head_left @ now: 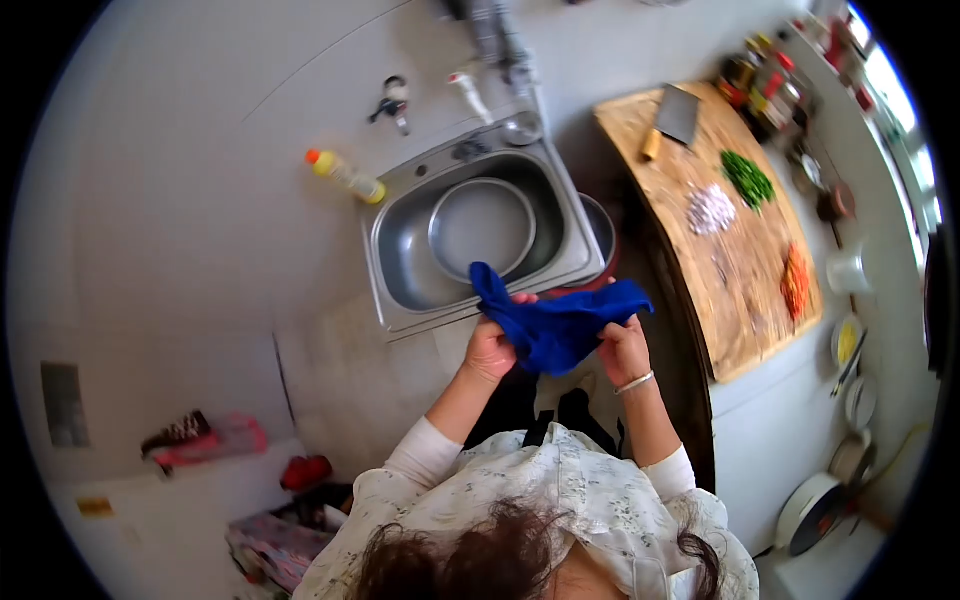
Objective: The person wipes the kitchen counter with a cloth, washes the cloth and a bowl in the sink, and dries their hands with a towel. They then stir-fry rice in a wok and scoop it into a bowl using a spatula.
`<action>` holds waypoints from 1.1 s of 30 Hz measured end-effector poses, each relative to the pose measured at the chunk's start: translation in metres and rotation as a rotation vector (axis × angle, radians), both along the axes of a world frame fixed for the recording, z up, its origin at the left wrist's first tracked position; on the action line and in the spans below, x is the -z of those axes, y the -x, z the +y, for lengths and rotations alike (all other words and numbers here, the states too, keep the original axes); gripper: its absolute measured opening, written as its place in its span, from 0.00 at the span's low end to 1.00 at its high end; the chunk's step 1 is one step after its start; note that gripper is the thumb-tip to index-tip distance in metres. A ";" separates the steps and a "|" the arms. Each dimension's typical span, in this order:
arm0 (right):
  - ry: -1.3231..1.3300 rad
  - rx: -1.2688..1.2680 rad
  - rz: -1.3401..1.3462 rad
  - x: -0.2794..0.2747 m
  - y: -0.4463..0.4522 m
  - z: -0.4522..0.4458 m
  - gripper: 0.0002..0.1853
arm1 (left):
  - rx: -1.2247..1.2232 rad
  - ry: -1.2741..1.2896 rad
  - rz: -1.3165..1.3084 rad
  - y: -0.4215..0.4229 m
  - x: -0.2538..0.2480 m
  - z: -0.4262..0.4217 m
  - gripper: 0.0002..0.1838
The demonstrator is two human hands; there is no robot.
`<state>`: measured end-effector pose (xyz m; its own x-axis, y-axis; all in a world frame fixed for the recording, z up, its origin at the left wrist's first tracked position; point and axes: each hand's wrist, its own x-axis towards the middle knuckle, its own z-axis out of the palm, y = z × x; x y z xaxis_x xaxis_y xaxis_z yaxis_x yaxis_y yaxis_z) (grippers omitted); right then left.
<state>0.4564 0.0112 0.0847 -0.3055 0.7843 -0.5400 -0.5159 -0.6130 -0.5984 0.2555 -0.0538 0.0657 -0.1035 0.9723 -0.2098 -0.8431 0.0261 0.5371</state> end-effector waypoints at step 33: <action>-0.947 -1.157 -1.451 0.198 0.307 0.169 0.31 | -0.296 1.123 -0.251 0.154 0.130 0.134 0.26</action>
